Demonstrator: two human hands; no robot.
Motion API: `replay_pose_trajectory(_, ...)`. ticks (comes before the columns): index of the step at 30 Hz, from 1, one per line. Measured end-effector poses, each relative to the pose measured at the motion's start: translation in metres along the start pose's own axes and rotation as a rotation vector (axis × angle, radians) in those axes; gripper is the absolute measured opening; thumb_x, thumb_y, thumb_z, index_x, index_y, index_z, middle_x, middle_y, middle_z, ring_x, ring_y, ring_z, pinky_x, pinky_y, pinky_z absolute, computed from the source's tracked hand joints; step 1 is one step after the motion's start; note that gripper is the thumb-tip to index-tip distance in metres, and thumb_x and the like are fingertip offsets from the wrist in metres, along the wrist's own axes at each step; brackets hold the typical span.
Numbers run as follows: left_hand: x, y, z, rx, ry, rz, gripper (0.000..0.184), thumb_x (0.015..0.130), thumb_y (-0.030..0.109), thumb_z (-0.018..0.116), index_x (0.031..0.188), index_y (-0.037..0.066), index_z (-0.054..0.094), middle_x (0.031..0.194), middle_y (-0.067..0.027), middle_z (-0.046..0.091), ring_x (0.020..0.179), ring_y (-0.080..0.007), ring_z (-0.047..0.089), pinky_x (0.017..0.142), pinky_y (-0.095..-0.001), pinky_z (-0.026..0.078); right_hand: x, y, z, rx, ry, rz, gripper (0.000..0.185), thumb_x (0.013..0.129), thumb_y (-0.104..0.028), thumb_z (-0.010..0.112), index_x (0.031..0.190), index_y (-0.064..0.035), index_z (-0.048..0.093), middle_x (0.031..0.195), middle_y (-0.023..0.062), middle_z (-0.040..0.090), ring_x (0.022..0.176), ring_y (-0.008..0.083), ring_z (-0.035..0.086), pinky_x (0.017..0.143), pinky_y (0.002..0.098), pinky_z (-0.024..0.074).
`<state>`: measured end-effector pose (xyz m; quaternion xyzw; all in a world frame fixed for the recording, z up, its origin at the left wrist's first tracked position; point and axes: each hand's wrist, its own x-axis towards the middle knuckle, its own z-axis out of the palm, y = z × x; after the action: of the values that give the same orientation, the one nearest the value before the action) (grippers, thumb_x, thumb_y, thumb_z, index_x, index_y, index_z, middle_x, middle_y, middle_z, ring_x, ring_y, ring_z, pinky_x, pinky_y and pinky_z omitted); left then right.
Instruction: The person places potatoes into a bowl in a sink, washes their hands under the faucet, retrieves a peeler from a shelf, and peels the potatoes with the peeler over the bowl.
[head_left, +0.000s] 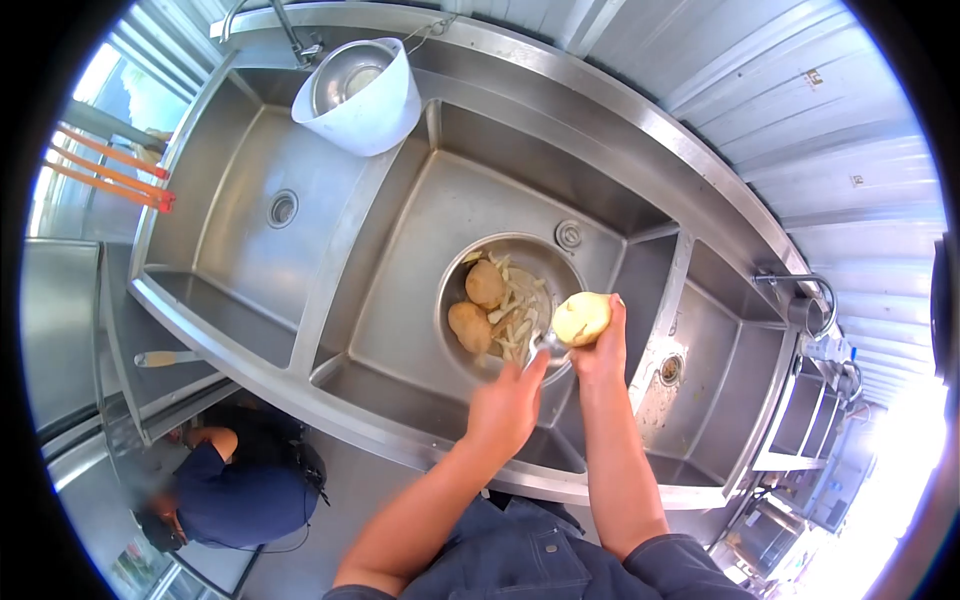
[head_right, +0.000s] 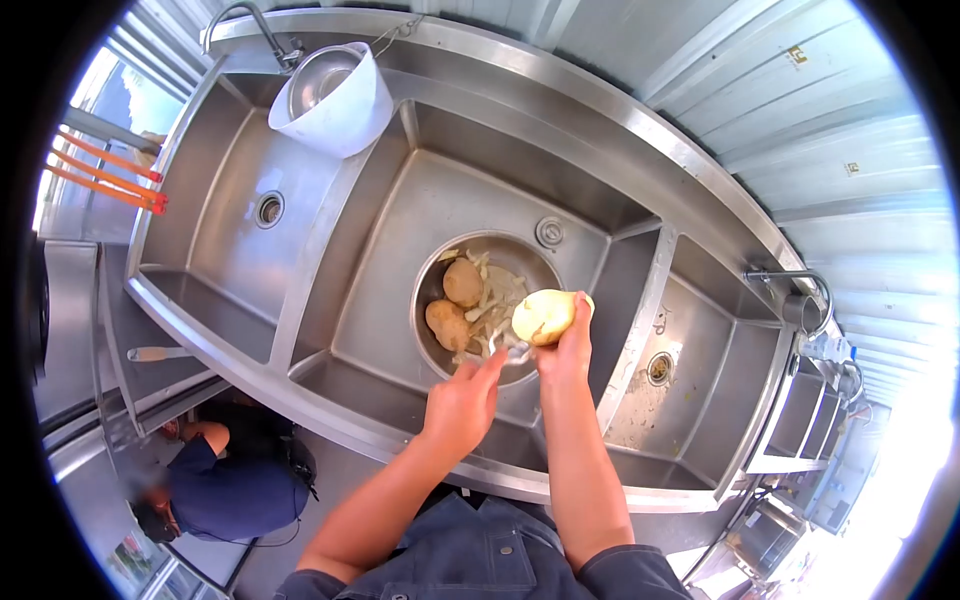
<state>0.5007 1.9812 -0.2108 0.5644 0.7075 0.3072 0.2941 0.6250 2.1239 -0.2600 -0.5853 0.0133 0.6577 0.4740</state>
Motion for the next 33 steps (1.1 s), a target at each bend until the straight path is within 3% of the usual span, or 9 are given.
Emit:
replay_pose_trajectory(2,-0.006,0.0,0.002,0.001,-0.032,-0.019,0.05,0.087,0.003,0.067,0.135,0.013,0.06,0.083,-0.0116,0.061,0.065,-0.0351,0.065,0.056,-0.0458,0.053,0.003,-0.001,-0.008,0.041,0.001,0.053,0.04,0.095,-0.048,0.064,0.114,-0.0124,0.06,0.105,0.0076,0.069,0.099,0.0283,0.067,0.093,0.0483,0.0541)
replay_pose_trajectory(5,0.013,0.007,-0.01,-0.046,0.116,0.028,0.05,0.087,0.004,0.067,0.135,0.013,0.06,0.083,-0.0117,0.062,0.065,-0.0351,0.065,0.056,-0.0458,0.054,0.021,0.008,-0.023,0.041,-0.092,0.031,0.042,0.095,-0.048,0.065,0.115,-0.0119,0.06,0.107,0.0079,0.069,0.099,0.029,0.067,0.092,0.0502,0.0547)
replay_pose_trajectory(8,0.013,0.002,-0.002,-0.023,0.07,0.042,0.05,0.087,0.003,0.067,0.135,0.013,0.06,0.083,-0.0117,0.061,0.065,-0.0347,0.065,0.057,-0.0454,0.054,0.018,0.004,-0.015,0.131,-0.056,0.061,0.045,0.095,-0.039,0.071,0.125,-0.0082,0.057,0.116,0.0084,0.067,0.102,0.0297,0.069,0.092,0.0503,0.0567)
replay_pose_trajectory(11,-0.01,0.001,0.006,-0.006,-0.034,-0.003,0.052,0.086,0.001,0.067,0.136,0.012,0.059,0.083,-0.0118,0.06,0.063,-0.0345,0.064,0.056,-0.0441,0.053,0.006,0.002,-0.011,0.004,0.042,-0.058,0.049,0.096,-0.042,0.07,0.128,-0.0089,0.055,0.115,0.0086,0.066,0.107,0.0294,0.066,0.096,0.0497,0.0546)
replay_pose_trajectory(14,0.025,0.012,-0.012,-0.054,0.113,0.045,0.049,0.087,0.004,0.068,0.134,0.012,0.062,0.081,-0.0119,0.059,0.06,-0.0344,0.062,0.055,-0.045,0.053,0.009,0.007,-0.012,-0.081,-0.005,-0.193,0.051,0.097,-0.038,0.07,0.13,-0.004,0.052,0.119,0.01,0.065,0.109,0.0283,0.066,0.093,0.0509,0.0563)
replay_pose_trajectory(23,0.006,0.006,0.007,0.077,0.021,0.014,0.051,0.09,0.011,0.066,0.139,0.016,0.058,0.086,-0.0127,0.059,0.057,-0.0348,0.061,0.052,-0.0441,0.05,-0.004,0.002,-0.001,-0.098,0.108,-0.192,0.056,0.092,-0.034,0.078,0.129,-0.0015,0.051,0.12,0.0116,0.065,0.108,0.0297,0.067,0.095,0.0517,0.0569)
replay_pose_trajectory(26,0.018,0.009,0.004,0.031,0.125,0.07,0.045,0.087,0.007,0.068,0.131,0.014,0.064,0.079,-0.0115,0.057,0.059,-0.0344,0.062,0.054,-0.0445,0.052,0.006,0.001,-0.011,-0.028,0.022,-0.11,0.059,0.091,-0.039,0.078,0.131,-0.0049,0.051,0.123,0.0111,0.065,0.11,0.0311,0.067,0.096,0.0529,0.0557)
replay_pose_trajectory(29,-0.01,0.0,0.004,0.108,-0.092,-0.039,0.043,0.087,0.003,0.067,0.129,0.012,0.066,0.081,-0.0125,0.061,0.064,-0.0347,0.065,0.059,-0.045,0.053,0.01,-0.012,-0.015,0.046,-0.004,-0.007,0.059,0.092,-0.047,0.074,0.128,-0.0063,0.054,0.118,0.0087,0.066,0.105,0.029,0.067,0.092,0.0498,0.0568)
replay_pose_trajectory(33,0.002,0.001,-0.017,-0.163,0.084,-0.022,0.04,0.092,0.004,0.063,0.131,0.01,0.063,0.089,-0.0157,0.066,0.075,-0.0366,0.067,0.066,-0.0457,0.053,0.014,-0.02,-0.025,0.021,-0.212,0.068,0.058,0.094,-0.062,0.062,0.123,-0.013,0.055,0.115,0.0123,0.066,0.102,0.0314,0.066,0.089,0.0484,0.0561)
